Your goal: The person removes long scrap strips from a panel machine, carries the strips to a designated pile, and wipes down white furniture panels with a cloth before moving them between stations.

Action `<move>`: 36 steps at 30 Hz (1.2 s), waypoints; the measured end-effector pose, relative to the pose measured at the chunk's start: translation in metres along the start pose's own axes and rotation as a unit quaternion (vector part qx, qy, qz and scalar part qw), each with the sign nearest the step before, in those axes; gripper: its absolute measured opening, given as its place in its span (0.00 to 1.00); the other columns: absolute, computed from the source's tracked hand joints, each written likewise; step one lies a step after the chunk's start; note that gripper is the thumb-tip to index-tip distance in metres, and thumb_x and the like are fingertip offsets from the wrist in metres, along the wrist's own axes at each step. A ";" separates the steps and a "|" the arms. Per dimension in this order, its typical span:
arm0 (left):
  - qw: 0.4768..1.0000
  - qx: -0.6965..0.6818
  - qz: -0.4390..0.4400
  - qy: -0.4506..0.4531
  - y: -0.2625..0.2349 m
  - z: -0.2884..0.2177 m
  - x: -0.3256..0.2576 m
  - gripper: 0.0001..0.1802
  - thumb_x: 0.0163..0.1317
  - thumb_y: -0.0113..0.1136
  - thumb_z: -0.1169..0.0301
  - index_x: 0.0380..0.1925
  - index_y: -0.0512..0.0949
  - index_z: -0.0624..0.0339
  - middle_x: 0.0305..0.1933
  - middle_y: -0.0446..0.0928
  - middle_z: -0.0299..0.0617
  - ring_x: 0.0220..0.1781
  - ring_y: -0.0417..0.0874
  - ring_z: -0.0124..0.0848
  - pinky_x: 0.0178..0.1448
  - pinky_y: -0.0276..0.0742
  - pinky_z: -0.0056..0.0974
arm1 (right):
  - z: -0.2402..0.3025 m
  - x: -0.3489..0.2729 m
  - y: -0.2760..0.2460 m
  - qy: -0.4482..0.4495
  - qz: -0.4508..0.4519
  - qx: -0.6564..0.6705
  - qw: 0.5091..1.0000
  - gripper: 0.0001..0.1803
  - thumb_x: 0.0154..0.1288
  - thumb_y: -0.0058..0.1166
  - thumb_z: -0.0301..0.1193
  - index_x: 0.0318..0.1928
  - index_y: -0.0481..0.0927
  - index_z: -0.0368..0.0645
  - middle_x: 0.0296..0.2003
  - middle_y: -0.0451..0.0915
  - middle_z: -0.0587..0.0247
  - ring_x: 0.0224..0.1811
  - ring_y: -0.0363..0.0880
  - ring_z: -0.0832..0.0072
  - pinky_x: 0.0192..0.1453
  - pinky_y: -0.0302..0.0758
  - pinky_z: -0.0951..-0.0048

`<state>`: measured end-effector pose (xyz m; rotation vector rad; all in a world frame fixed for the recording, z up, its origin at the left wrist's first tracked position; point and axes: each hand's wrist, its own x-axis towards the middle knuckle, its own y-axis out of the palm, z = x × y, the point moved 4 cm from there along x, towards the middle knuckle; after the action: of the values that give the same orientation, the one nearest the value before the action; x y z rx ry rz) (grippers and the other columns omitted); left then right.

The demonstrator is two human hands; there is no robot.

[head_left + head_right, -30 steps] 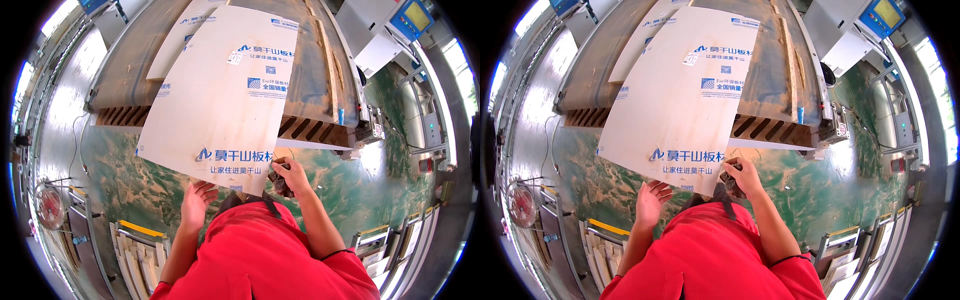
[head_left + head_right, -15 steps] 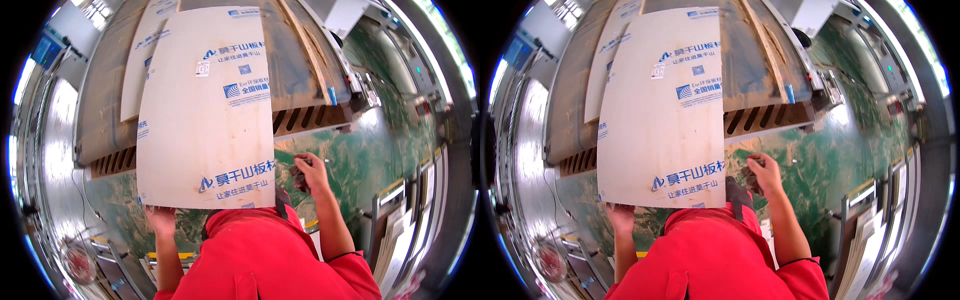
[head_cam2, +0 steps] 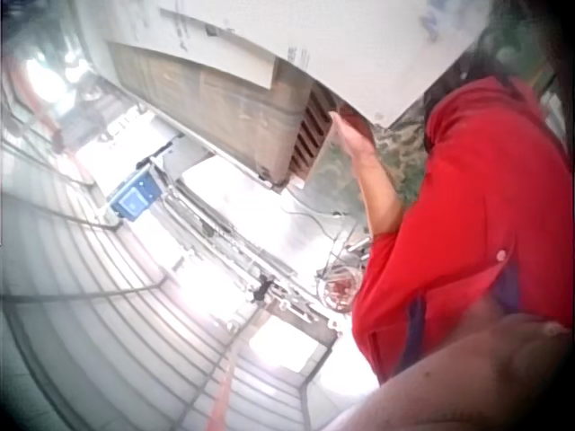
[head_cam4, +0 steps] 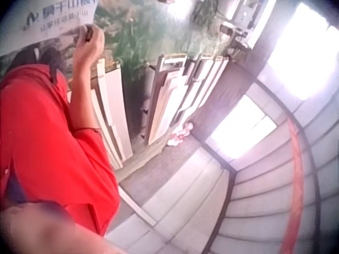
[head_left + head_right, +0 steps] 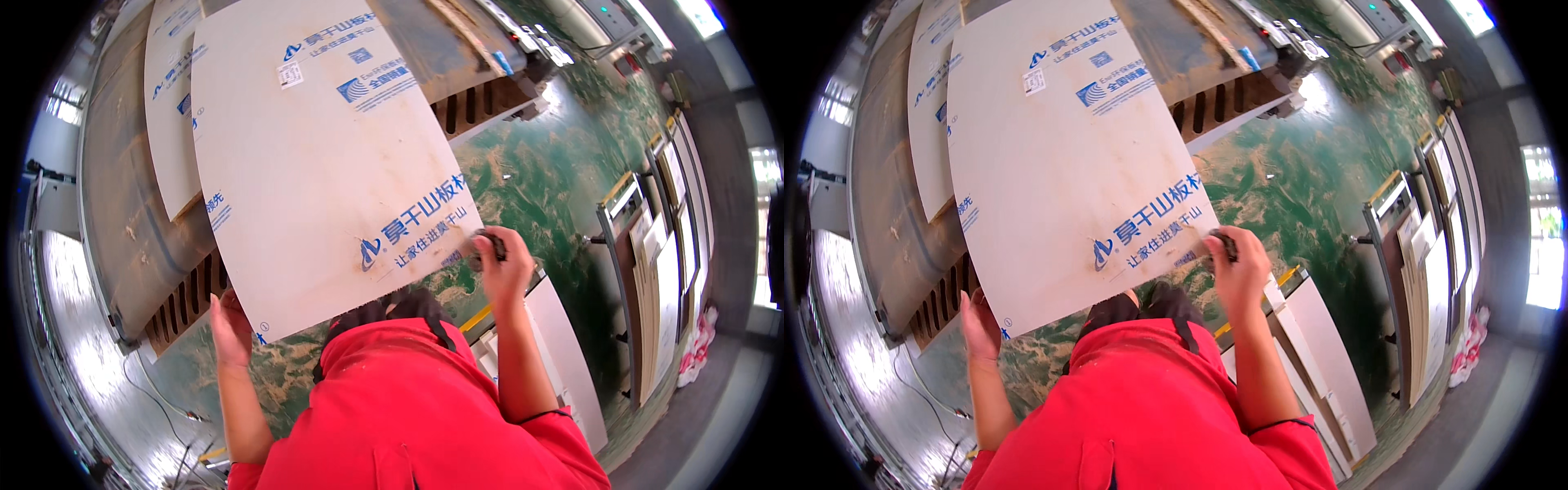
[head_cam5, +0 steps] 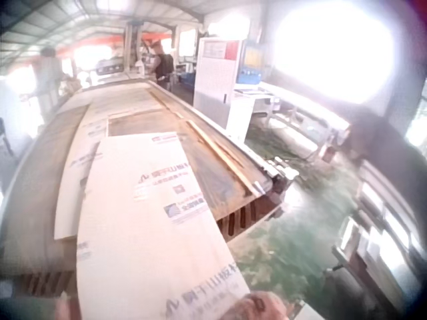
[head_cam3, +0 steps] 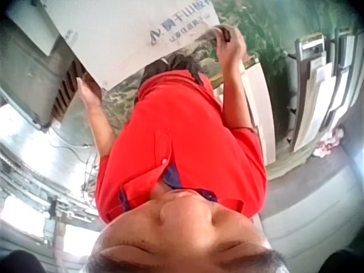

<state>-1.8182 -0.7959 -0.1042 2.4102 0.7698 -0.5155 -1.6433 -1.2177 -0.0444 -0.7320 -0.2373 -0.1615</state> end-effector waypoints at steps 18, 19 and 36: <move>0.985 0.155 0.073 0.033 0.020 -0.006 -0.034 0.16 0.68 0.50 0.66 0.51 0.73 0.63 0.48 0.77 0.36 0.48 0.76 0.25 0.54 0.69 0.32 | 0.023 -0.044 0.005 -0.071 -0.062 -0.106 0.990 0.12 0.54 0.54 0.21 0.41 0.75 0.33 0.39 0.74 0.49 0.43 0.72 0.53 0.49 0.71 0.60; 0.985 0.154 0.075 0.034 0.022 -0.009 -0.036 0.15 0.67 0.51 0.68 0.50 0.73 0.63 0.46 0.77 0.36 0.46 0.76 0.24 0.53 0.69 0.31 | 0.024 -0.047 0.007 -0.076 -0.055 -0.107 0.990 0.12 0.53 0.54 0.21 0.41 0.75 0.33 0.39 0.74 0.49 0.44 0.72 0.53 0.50 0.71 0.60; 0.968 0.096 0.213 -0.095 0.009 -0.016 -0.016 0.11 0.67 0.54 0.70 0.46 0.69 0.61 0.43 0.75 0.40 0.40 0.79 0.27 0.46 0.77 0.32 | 0.193 -0.178 0.119 -0.068 0.016 0.009 0.998 0.20 0.43 0.61 0.21 0.42 0.76 0.36 0.39 0.75 0.51 0.42 0.75 0.54 0.45 0.75 0.60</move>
<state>-1.8220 -0.7985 -0.0806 2.5530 0.1138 -0.6513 -1.8174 -0.9888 -0.0299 -0.7290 -0.3551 -0.0783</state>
